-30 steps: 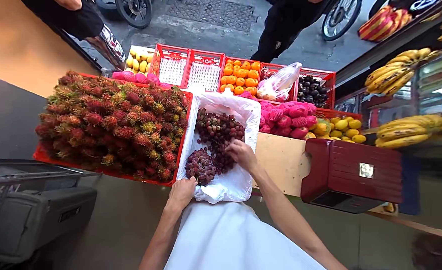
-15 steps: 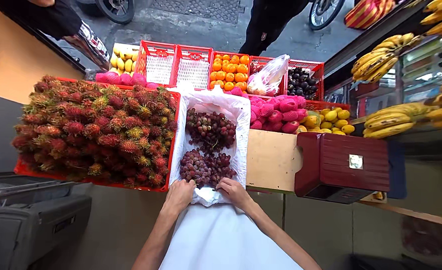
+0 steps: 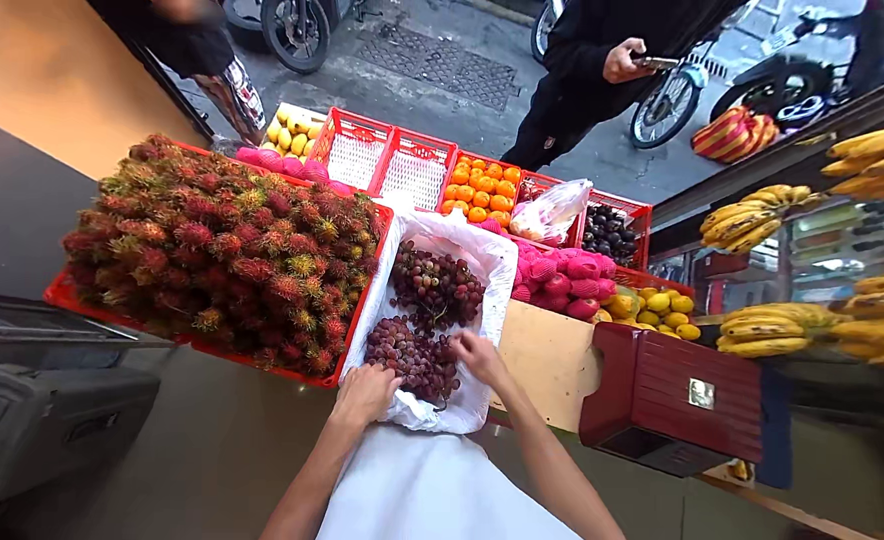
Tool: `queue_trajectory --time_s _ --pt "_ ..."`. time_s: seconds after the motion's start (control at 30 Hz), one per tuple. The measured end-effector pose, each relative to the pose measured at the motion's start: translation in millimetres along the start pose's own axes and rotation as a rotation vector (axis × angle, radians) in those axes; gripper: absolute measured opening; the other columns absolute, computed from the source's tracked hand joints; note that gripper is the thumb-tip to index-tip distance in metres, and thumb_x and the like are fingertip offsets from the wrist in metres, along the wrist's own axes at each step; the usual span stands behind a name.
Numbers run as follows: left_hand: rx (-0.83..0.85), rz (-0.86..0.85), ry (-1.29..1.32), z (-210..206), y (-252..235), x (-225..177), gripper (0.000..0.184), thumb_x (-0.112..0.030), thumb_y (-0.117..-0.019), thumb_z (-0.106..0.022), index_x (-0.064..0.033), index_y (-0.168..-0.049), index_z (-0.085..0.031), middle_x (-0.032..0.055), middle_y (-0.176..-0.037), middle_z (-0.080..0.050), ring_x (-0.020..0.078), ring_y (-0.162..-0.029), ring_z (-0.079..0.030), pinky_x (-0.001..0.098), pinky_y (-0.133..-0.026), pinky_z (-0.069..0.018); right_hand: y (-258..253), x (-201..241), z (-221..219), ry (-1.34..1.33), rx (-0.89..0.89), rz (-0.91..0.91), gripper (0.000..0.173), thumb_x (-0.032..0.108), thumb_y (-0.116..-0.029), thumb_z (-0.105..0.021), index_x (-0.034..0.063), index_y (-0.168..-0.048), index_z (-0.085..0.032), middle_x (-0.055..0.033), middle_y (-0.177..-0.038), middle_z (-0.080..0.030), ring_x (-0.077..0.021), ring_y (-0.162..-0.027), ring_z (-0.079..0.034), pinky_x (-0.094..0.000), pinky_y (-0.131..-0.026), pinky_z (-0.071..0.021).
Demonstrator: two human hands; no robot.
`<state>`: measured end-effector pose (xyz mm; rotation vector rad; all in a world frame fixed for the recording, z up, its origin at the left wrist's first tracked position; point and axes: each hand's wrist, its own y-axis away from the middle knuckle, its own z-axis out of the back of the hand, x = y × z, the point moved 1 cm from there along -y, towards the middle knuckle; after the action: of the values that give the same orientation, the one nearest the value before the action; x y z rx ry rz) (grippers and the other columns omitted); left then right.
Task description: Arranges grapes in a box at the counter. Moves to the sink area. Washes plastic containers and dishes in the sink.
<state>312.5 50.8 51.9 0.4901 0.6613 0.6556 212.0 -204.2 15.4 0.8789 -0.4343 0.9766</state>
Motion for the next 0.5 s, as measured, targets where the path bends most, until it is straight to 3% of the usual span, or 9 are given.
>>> queue_trajectory --time_s 0.1,0.2,0.27,0.37,0.5 --pt "-0.092 -0.056 0.054 19.1 -29.2 -16.0 0.045 -0.039 -0.1092 -0.039 -0.0071 -0.122 -0.068 0.0174 -0.12 -0.068 0.0357 -0.119 -0.063 0.0568 -0.101 -0.0464 -71.5 2.7 19.3 0.264 -0.306 -0.06 0.036 0.027 -0.1029 -0.054 0.0071 -0.13 -0.065 -0.018 -0.126 -0.067 -0.0354 -0.118 -0.065 -0.0558 -0.098 -0.0528" --pt "-0.121 -0.058 0.105 23.6 -79.0 -37.1 0.043 -0.037 -0.1081 -0.041 -0.0065 -0.12 -0.069 0.0173 -0.118 -0.07 0.035 -0.116 -0.065 0.0574 -0.097 -0.0501 -118.0 2.0 31.8 0.348 -0.471 -0.103 0.039 0.026 -0.0984 -0.064 0.0118 -0.135 -0.065 -0.0216 -0.135 -0.059 -0.042 -0.121 -0.06 -0.0592 -0.092 -0.0536" --pt "-0.093 0.051 0.06 22.5 -112.1 -55.6 0.046 -0.039 -0.1071 -0.043 -0.0025 -0.118 -0.068 0.0215 -0.119 -0.069 0.0394 -0.116 -0.065 0.0598 -0.095 -0.0497 -127.7 6.1 37.4 0.365 -0.465 -0.128 0.027 0.022 -0.096 -0.068 0.01 -0.12 -0.071 -0.0207 -0.126 -0.063 -0.0409 -0.115 -0.063 -0.0598 -0.088 -0.055" --pt "-0.034 0.185 -0.019 7.6 -155.3 -73.3 0.046 -0.039 -0.1051 -0.049 0.0019 -0.116 -0.068 0.0246 -0.122 -0.067 0.0434 -0.117 -0.062 0.0615 -0.095 -0.0485 -117.5 11.4 42.4 0.355 -0.448 -0.108 0.016 0.014 -0.0954 -0.069 0.0067 -0.107 -0.075 -0.0161 -0.116 -0.071 -0.0359 -0.114 -0.066 -0.0566 -0.094 -0.0541" --pt "-0.049 0.23 -0.077 -14.0 -180.0 -77.9 0.026 -0.011 -0.1009 -0.05 0.0029 -0.114 -0.068 0.0231 -0.119 -0.069 0.0417 -0.112 -0.065 0.0588 -0.093 -0.0495 -71.4 -7.4 21.9 0.319 -0.529 0.025 0.017 0.017 -0.0958 -0.066 0.0076 -0.106 -0.076 -0.0115 -0.106 -0.074 -0.0286 -0.103 -0.071 -0.0482 -0.092 -0.0574"
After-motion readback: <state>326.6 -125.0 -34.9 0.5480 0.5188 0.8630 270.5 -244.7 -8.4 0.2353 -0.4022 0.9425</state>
